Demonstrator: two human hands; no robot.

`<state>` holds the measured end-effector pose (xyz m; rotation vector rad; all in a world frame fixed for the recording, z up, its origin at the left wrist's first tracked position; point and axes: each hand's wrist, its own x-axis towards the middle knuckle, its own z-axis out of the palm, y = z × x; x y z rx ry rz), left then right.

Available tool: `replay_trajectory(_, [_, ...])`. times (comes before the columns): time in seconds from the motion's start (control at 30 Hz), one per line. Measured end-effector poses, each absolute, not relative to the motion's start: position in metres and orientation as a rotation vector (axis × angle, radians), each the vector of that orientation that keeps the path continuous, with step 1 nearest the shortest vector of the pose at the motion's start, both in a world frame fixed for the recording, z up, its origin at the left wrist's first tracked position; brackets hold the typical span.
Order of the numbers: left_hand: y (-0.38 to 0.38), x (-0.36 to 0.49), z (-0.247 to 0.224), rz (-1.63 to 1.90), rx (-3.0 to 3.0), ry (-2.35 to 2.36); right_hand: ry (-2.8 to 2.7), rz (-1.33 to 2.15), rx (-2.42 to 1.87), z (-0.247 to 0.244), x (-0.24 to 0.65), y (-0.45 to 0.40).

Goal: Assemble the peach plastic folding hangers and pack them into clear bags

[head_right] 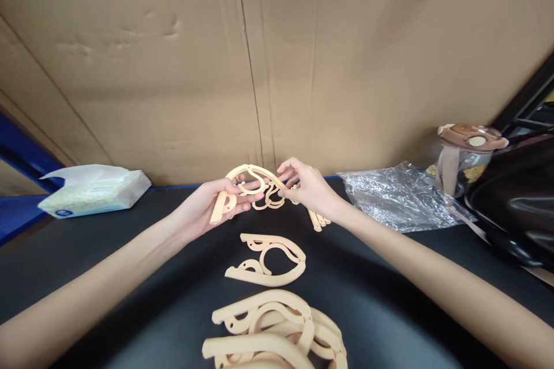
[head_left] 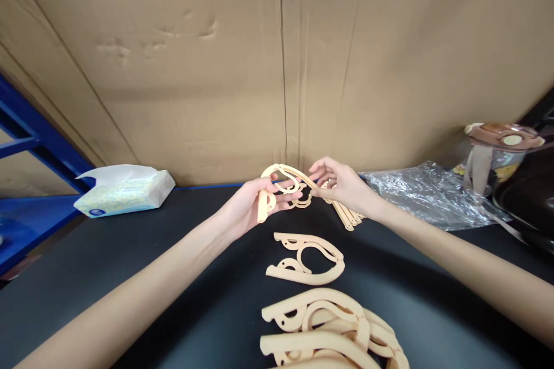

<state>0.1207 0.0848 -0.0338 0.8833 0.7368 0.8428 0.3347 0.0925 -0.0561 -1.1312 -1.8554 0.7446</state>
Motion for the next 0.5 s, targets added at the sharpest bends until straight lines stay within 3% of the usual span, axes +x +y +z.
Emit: replay_trajectory(0.5, [0.082,0.114,-0.026,0.360,0.932,0.601,-2.393,-0.187,-1.345,-0.051,0.324,0.069])
